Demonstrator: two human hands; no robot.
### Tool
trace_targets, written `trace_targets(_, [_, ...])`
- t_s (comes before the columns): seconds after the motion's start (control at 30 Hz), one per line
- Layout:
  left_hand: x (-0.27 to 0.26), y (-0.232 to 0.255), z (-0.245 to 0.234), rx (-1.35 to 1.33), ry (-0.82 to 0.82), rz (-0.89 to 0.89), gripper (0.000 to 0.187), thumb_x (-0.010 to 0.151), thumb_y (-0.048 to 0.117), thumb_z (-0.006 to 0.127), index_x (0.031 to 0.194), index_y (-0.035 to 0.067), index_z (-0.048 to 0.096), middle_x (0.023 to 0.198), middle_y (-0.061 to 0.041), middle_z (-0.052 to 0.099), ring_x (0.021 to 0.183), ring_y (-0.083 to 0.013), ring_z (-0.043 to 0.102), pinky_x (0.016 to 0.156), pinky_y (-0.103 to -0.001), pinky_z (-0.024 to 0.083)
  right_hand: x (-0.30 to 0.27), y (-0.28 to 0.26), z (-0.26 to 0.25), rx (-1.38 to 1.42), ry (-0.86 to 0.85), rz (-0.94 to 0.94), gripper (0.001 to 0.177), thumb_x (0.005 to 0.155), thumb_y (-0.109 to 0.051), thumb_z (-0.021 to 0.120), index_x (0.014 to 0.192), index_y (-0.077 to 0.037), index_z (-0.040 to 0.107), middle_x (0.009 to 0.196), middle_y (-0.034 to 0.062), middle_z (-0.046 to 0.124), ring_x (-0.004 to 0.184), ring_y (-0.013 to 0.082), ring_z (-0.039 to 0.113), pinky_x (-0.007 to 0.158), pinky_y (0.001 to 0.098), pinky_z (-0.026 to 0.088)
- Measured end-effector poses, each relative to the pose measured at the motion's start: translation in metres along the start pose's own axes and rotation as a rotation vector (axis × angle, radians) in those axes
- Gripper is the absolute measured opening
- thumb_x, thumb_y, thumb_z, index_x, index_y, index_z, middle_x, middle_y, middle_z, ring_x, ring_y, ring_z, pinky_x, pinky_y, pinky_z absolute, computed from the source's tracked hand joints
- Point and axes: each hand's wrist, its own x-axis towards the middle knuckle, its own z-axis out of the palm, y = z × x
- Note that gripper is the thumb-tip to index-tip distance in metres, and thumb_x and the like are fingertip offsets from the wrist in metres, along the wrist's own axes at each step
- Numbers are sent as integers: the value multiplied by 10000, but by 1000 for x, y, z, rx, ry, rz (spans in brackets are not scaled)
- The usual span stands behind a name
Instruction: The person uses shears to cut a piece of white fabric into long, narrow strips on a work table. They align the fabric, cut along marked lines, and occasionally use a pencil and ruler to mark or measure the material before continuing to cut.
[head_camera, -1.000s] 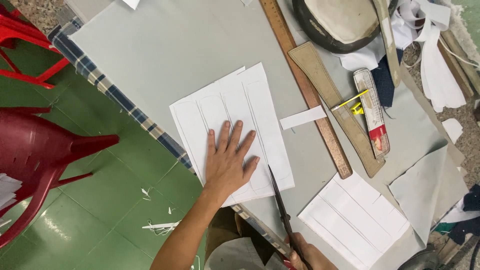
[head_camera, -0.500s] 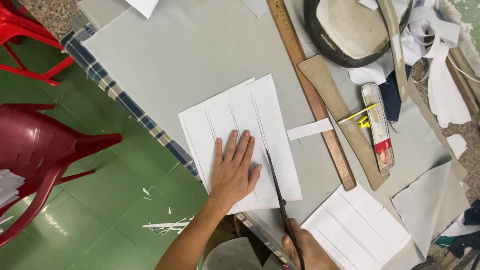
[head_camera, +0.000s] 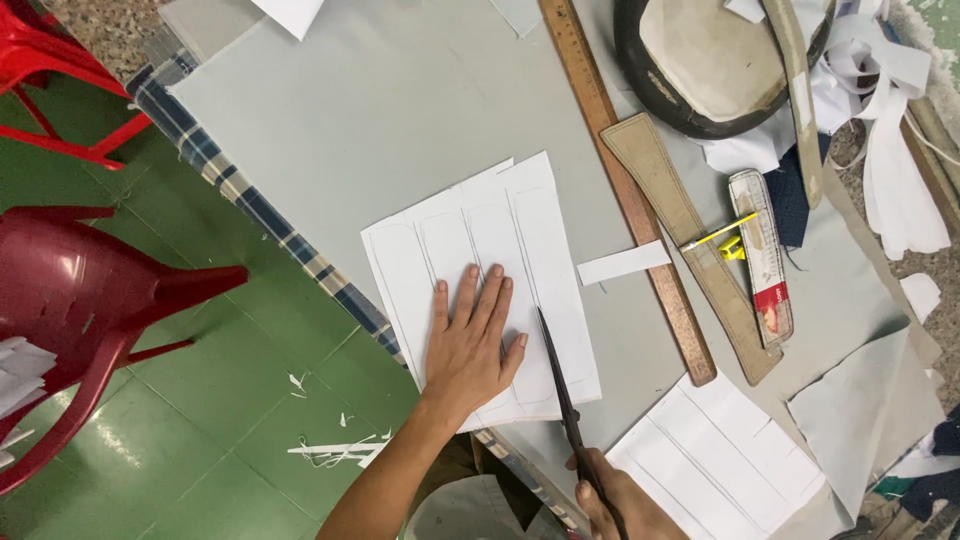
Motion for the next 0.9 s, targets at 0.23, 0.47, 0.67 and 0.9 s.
trace_targets(0.23, [4,-5,-10,-75,-7,-5,700,1052,496,373,1587,45,361,1687,-123,288,1554,-312,262,1245,-569,190,26,-40,-16,-4,-170,43,813,829,-725,364,1376,-149,534,747,-5,556,609,116,523,564,281,483])
trace_targets(0.47, [81,-67,-15,-22,85,102,570,1067,519,449,1549,216,485,1643,-77,392,1522,-332,338,1216,-603,266,25,-50,-18,98,-139,-46,932,789,-768,356,1444,-129,532,798,25,602,593,133,595,559,286,541])
trace_targets(0.67, [86,-73,-8,2,-32,92,580,1053,546,351,1569,296,437,1673,-39,346,1563,-302,239,1253,-594,145,45,-10,-13,-25,-103,-84,765,832,-763,332,1245,-158,555,707,-8,495,555,139,557,511,328,480])
trace_targets(0.9, [86,-74,-5,-4,-61,85,581,1051,552,346,1566,301,441,1680,-33,330,1562,-301,238,1252,-604,139,45,-27,-14,20,-89,93,701,838,-723,368,1192,-167,609,655,-2,449,527,132,496,504,330,427])
